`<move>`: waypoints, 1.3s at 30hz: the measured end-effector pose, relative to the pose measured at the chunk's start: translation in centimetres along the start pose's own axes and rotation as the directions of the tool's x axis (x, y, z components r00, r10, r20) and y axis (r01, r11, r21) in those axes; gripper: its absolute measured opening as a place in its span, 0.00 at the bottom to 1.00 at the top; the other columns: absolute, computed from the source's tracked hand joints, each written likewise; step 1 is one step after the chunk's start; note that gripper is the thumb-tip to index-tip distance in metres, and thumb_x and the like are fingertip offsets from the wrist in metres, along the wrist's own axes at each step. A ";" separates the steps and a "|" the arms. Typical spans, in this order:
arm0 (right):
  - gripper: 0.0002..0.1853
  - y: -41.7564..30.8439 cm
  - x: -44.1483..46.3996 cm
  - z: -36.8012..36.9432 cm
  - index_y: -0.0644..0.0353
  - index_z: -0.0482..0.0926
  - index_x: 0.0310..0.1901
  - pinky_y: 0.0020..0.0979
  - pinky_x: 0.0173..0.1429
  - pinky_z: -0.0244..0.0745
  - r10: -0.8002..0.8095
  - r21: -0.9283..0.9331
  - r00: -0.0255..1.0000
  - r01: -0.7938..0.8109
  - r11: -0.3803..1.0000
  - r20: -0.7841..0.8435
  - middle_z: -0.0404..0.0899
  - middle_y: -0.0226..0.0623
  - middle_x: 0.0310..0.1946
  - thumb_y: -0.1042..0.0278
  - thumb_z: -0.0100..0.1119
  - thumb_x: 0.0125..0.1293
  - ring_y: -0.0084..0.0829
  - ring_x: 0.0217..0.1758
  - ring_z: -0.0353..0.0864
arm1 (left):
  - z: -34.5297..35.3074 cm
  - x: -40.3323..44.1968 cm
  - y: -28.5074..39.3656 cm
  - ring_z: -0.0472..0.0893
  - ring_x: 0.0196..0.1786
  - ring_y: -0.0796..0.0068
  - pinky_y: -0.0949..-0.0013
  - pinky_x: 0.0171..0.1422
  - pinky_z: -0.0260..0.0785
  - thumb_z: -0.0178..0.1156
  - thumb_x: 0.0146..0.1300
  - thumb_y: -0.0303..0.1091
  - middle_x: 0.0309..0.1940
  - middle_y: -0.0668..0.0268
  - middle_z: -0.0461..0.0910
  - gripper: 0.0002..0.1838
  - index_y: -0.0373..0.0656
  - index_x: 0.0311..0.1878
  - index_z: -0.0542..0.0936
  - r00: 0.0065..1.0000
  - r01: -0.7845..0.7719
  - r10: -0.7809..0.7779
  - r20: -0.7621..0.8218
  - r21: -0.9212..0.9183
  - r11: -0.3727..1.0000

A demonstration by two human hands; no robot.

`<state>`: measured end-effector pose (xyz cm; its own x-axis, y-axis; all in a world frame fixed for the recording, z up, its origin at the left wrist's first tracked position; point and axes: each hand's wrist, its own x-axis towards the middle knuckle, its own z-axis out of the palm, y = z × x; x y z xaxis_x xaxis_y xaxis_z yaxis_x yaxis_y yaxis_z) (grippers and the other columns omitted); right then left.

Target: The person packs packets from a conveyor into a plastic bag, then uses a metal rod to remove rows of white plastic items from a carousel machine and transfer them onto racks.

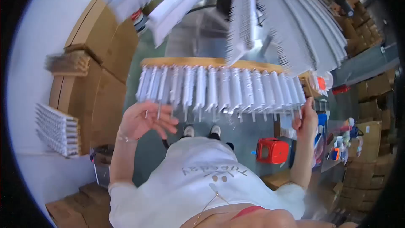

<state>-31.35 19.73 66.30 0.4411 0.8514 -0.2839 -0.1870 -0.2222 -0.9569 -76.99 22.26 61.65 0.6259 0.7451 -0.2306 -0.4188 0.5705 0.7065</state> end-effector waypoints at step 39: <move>0.06 -0.1 18.9 0.7 0.54 0.74 0.27 0.24 0.18 0.60 0.004 -0.020 0.969 0.001 1.000 0.247 0.67 0.26 0.13 0.62 0.56 0.57 0.22 0.16 0.67 | 1.6 10.1 1.6 0.77 0.27 0.59 0.55 0.29 0.68 0.46 0.67 0.44 0.31 0.60 0.80 0.15 0.45 0.36 0.76 0.802 -0.174 0.213 -0.558 0.124 0.977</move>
<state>-23.61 36.13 61.05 0.2101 0.9414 -0.2638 -0.1693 -0.2307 -0.9582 -70.31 30.14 61.48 0.0451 0.9120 -0.4077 -0.4362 0.3851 0.8133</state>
